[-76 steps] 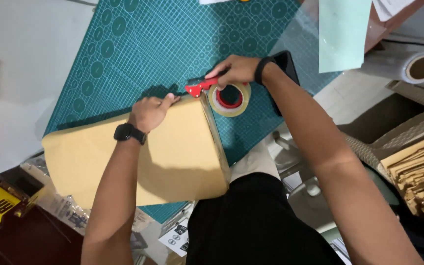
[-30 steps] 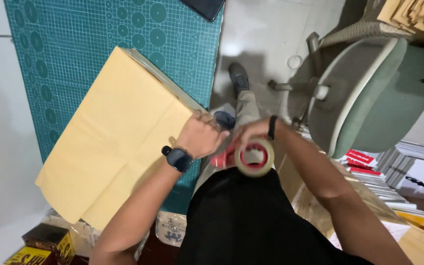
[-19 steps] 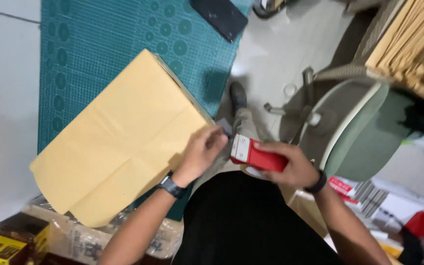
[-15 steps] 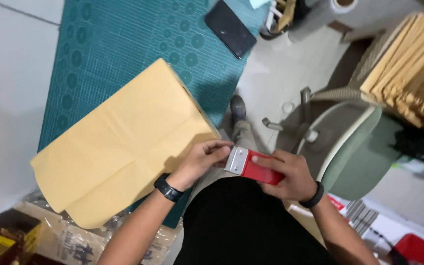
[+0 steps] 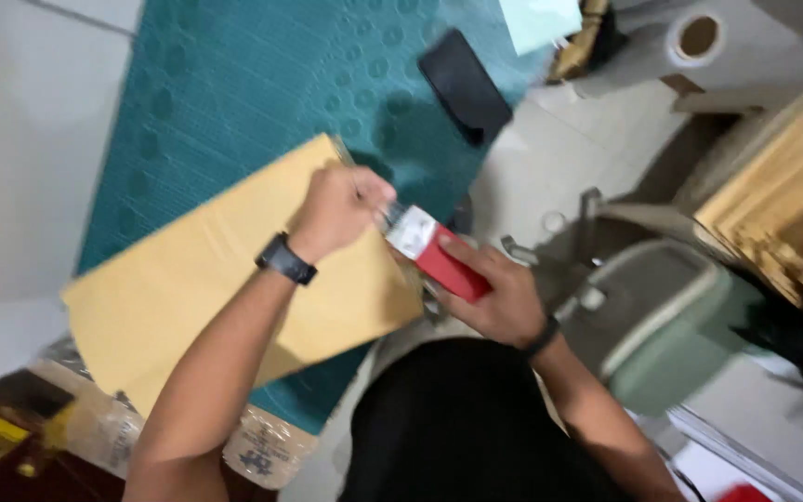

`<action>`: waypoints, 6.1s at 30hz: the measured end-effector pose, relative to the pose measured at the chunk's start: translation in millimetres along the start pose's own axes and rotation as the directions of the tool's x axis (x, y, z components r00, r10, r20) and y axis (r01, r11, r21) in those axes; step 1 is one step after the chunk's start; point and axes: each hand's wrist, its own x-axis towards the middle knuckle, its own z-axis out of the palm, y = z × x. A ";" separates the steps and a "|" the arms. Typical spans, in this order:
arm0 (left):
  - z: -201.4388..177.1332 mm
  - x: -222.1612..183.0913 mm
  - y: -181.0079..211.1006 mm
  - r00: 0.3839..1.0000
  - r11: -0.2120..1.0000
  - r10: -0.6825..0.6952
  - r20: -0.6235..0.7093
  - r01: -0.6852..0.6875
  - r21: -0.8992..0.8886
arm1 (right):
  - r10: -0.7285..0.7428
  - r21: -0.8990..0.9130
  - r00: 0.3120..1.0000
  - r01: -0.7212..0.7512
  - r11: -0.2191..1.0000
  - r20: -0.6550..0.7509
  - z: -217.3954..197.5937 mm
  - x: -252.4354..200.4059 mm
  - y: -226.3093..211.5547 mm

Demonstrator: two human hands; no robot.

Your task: Wrapping an item in yellow paper, securing it with tape using a dispenser, and labeling it with a marker.

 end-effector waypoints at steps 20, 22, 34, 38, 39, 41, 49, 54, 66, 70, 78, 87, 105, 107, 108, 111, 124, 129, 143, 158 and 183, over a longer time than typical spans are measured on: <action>-122.8 123.1 -84.6 0.818 0.780 -0.568 0.089 0.501 0.375 | 0.331 0.514 0.678 -0.723 0.462 0.656 36.1 125.7 86.5; -118.3 107.8 -80.1 0.806 0.771 -0.584 0.100 0.512 0.379 | 0.319 0.519 0.672 -0.728 0.448 0.668 39.5 120.8 90.7; -71.0 46.5 -53.7 0.944 0.959 -0.214 -0.252 0.155 -0.237 | 0.308 0.447 0.691 -0.681 0.580 0.654 58.2 124.6 83.3; -64.5 26.6 -43.4 0.930 0.942 -0.334 -0.153 0.334 -0.023 | 0.273 0.401 0.701 -0.635 0.660 0.659 58.4 128.2 84.8; -64.5 25.5 -43.0 0.938 0.950 -0.308 -0.162 0.311 -0.007 | 0.276 0.385 0.701 -0.627 0.677 0.657 56.3 130.4 82.3; -63.8 28.3 -51.1 0.939 0.953 -0.300 -0.167 0.304 -0.002 | 0.264 0.369 0.696 -0.617 0.695 0.667 58.8 134.6 89.5; -50.4 11.5 -41.7 0.963 0.975 -0.210 -0.168 0.218 0.036 | 0.259 0.286 0.694 -0.565 0.774 0.672 29.7 77.7 86.1; -19.1 -14.0 -16.3 0.856 0.714 0.517 -0.029 -0.412 0.567 | 0.333 0.140 0.552 -0.646 0.750 0.764 18.0 -5.2 99.2; 120.6 -92.8 -64.3 0.742 0.443 0.466 0.482 -0.667 0.599 | 0.318 0.339 0.686 -0.642 0.688 0.655 29.5 -107.7 95.8; 123.4 -108.7 -62.8 0.751 0.427 0.452 0.481 -0.655 0.623 | 0.303 0.386 0.689 -0.655 0.650 0.659 42.7 -105.4 114.3; 119.6 -118.2 -68.2 0.656 0.363 0.658 0.369 -0.706 0.609 | -0.544 0.659 0.589 0.025 0.752 0.598 85.3 -111.4 172.1; 116.8 -141.0 -99.9 0.543 0.207 0.798 0.263 -0.656 0.725 | 0.413 0.409 0.527 -0.846 0.343 0.743 74.8 -159.9 155.2; 29.5 -4.4 -99.0 0.655 0.911 0.345 -0.673 -0.062 0.407 | 0.533 0.303 0.698 -0.701 0.646 0.478 -1.7 -168.9 137.1; 19.5 -5.1 -98.1 0.640 0.937 0.280 -0.715 -0.021 0.349 | 0.541 0.299 0.693 -0.706 0.642 0.476 -10.4 -154.9 119.8; 14.6 -4.7 -97.3 0.630 0.956 0.221 -0.745 0.014 0.294 | 0.552 0.304 0.688 -0.714 0.630 0.471 -14.5 -148.0 111.3; -4.1 -15.8 -74.3 0.747 0.982 0.114 -0.655 0.018 0.191 | 0.560 0.277 0.681 -0.717 0.639 0.472 -19.8 -133.8 114.5; 47.4 34.3 -145.5 0.614 0.867 0.434 -0.660 -0.085 0.491 | 0.508 0.209 0.704 -0.664 0.718 0.496 -48.3 -53.9 101.6; 52.3 33.0 -152.3 0.522 0.686 0.637 -0.568 -0.046 0.726 | 0.514 0.113 0.706 -0.635 0.764 0.487 -53.1 -24.2 83.6; 57.9 -2.6 -111.0 0.689 0.788 0.380 -0.617 0.108 0.606 | 0.472 -0.036 0.783 -0.502 0.864 0.405 -44.7 84.4 70.4; 17.3 -63.4 -1.2 0.905 0.825 -0.140 -0.401 -0.118 -0.553 | -0.256 -0.411 0.967 0.234 0.881 0.000 -3.0 44.2 -13.9; -109.5 30.1 -99.6 0.861 0.872 0.441 -0.254 -0.478 -0.105 | 0.132 -0.632 0.953 -0.282 0.722 -0.274 112.2 -61.5 -115.6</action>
